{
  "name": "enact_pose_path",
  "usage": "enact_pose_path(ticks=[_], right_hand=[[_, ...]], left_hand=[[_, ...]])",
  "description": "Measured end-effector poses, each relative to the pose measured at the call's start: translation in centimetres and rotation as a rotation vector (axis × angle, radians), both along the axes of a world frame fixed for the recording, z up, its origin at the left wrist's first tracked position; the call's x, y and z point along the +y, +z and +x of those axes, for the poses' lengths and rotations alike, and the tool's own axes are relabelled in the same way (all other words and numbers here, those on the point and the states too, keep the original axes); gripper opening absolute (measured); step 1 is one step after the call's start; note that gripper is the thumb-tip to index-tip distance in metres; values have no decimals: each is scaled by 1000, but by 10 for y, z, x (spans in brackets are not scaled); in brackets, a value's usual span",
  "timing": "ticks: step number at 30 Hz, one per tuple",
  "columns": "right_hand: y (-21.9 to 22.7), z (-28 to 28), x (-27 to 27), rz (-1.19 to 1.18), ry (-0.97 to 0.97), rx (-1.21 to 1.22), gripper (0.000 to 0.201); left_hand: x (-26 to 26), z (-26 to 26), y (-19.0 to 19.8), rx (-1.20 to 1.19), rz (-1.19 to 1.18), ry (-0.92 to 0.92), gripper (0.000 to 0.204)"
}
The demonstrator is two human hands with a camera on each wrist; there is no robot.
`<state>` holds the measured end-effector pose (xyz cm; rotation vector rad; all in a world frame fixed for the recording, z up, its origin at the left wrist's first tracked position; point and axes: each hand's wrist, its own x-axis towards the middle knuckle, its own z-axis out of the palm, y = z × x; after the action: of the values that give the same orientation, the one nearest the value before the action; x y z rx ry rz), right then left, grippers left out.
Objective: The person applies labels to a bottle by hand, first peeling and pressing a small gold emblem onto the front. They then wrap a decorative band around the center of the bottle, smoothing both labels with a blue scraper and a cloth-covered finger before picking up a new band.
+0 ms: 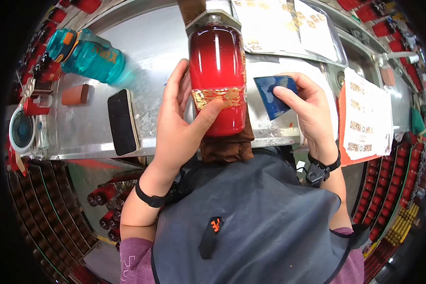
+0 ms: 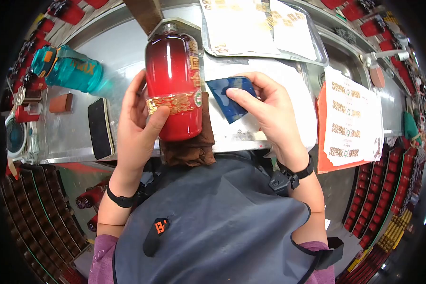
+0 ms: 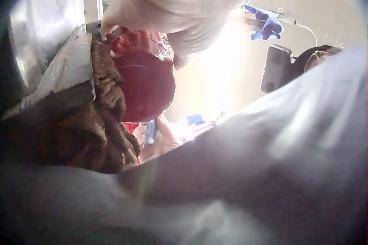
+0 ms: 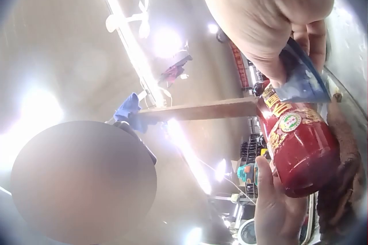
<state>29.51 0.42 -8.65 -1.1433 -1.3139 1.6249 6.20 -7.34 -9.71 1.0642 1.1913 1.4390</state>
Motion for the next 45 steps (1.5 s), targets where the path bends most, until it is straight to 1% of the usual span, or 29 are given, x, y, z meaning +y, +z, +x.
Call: enact_pose_path(ticks=[2, 3, 5, 6, 7, 9, 10, 12, 13, 15, 16, 18, 19, 21, 23, 25, 26, 30, 33, 35, 39, 41, 45], right_hand=[[0, 1, -1, 11, -5, 16, 23], [0, 2, 0, 19, -25, 29, 22], [-4, 3, 2, 38, -9, 29, 22], [-4, 2, 2, 36, -12, 32, 22], [-3, 1, 3, 35, -17, 34, 22], [-1, -1, 2, 35, -9, 31, 23], [0, -1, 1, 34, -13, 29, 23], [1, 1, 1, 25, -2, 32, 24], [2, 2, 1, 14, 6, 37, 25], [2, 4, 0, 20, 11, 46, 25], [2, 4, 0, 24, 15, 60, 25], [1, 1, -2, 37, 6, 70, 24], [1, 0, -2, 47, -3, 85, 23], [0, 0, -2, 43, 0, 75, 23], [0, 0, -3, 38, 7, 79, 23], [1, 0, -3, 29, 6, 79, 23], [1, 0, -4, 19, 0, 83, 23], [-1, 2, -5, 9, -2, 71, 23], [-3, 3, -7, 11, -2, 88, 24], [-1, 4, -9, 6, 4, 79, 24], [-1, 5, -9, 9, 2, 59, 24], [-2, 4, -10, -2, -5, 72, 24], [-3, 4, -9, -7, 8, 76, 25]], left_hand=[[-8, -10, -6, 290, 72, 146, 59], [-10, -12, -5, 291, 70, 159, 59], [-14, -14, 0, 185, 41, 74, 37], [-14, -12, 5, 176, 27, 75, 26], [-15, -13, 6, 175, 28, 86, 26], [-14, -14, 7, 8, -22, -10, 23], [-13, -16, 8, 6, -20, -6, 23], [-11, -18, 9, -185, -69, -43, 19], [-10, -19, 10, -189, -66, -44, 19], [-9, -18, 10, 79, -141, -16, 16], [-8, -18, 10, 74, -138, -17, 16], [-8, -18, 8, 288, -77, 24, 15], [-7, -18, 10, 284, -75, 24, 15], [-6, -19, 18, 193, -22, 24, 14], [-7, -21, 28, 208, -32, 22, 13], [-7, -26, 38, 270, -150, -94, 12], [-8, -24, 44, 165, -218, -96, 12], [-7, -27, 48, 159, -214, -142, 12], [-8, -29, 47, 111, -242, -154, 14], [-7, -33, 41, 181, -210, -138, 14], [-6, -37, 38, 184, -236, -118, 15], [-6, -39, 35, 130, -234, -129, 16], [-4, -42, 26, 179, -214, -131, 17]])
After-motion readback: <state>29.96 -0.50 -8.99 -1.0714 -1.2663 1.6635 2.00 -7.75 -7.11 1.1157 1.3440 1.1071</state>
